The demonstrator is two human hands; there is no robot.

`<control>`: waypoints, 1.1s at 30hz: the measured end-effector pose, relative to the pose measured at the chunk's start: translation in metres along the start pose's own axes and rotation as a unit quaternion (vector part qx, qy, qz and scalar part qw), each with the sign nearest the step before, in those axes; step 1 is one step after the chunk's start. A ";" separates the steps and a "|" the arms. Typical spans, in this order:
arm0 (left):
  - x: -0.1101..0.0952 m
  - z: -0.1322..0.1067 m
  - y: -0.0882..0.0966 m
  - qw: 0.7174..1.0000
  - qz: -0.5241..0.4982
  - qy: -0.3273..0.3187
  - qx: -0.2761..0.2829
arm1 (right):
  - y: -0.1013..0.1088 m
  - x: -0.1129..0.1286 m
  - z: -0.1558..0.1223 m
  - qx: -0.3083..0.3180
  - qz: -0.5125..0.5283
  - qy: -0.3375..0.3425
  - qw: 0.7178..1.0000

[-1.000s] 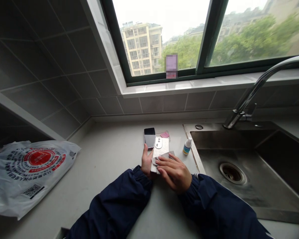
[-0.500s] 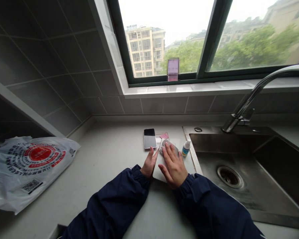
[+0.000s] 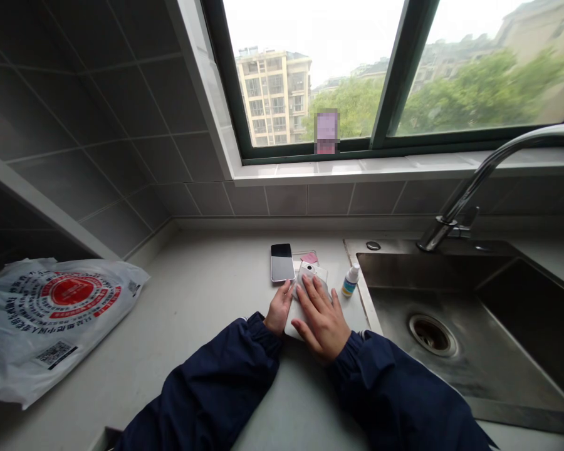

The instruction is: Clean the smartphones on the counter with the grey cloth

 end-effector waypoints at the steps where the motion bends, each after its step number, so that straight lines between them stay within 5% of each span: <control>1: 0.001 0.000 0.001 1.000 -0.011 0.008 -0.003 | 0.001 0.001 0.000 -0.001 0.002 0.002 1.000; 9: 0.003 0.000 0.001 0.996 -0.038 0.077 -0.001 | 0.013 0.012 -0.001 -0.017 0.067 0.089 0.994; 15: -0.004 0.003 0.003 0.999 -0.025 0.027 -0.014 | 0.019 0.011 -0.003 -0.066 0.172 0.120 0.976; 20: -0.005 0.003 0.002 0.999 -0.032 0.032 -0.008 | 0.019 0.003 -0.002 -0.111 0.171 0.064 0.977; 26: -0.002 0.003 0.001 0.999 -0.018 0.028 0.033 | 0.005 -0.004 0.001 -0.057 0.050 -0.031 0.997; 33: 0.007 -0.004 -0.011 0.994 -0.002 0.040 0.100 | -0.003 -0.007 0.000 -0.045 0.024 -0.078 0.996</control>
Point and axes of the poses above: each hand's wrist, its own z-axis towards the middle knuckle, its own y-axis out of the back of the hand, x = y × z, the point moved 4 cm from there along z, towards the middle knuckle, and after that the axes turned 13 degrees about -z, right-handed, at the moved point
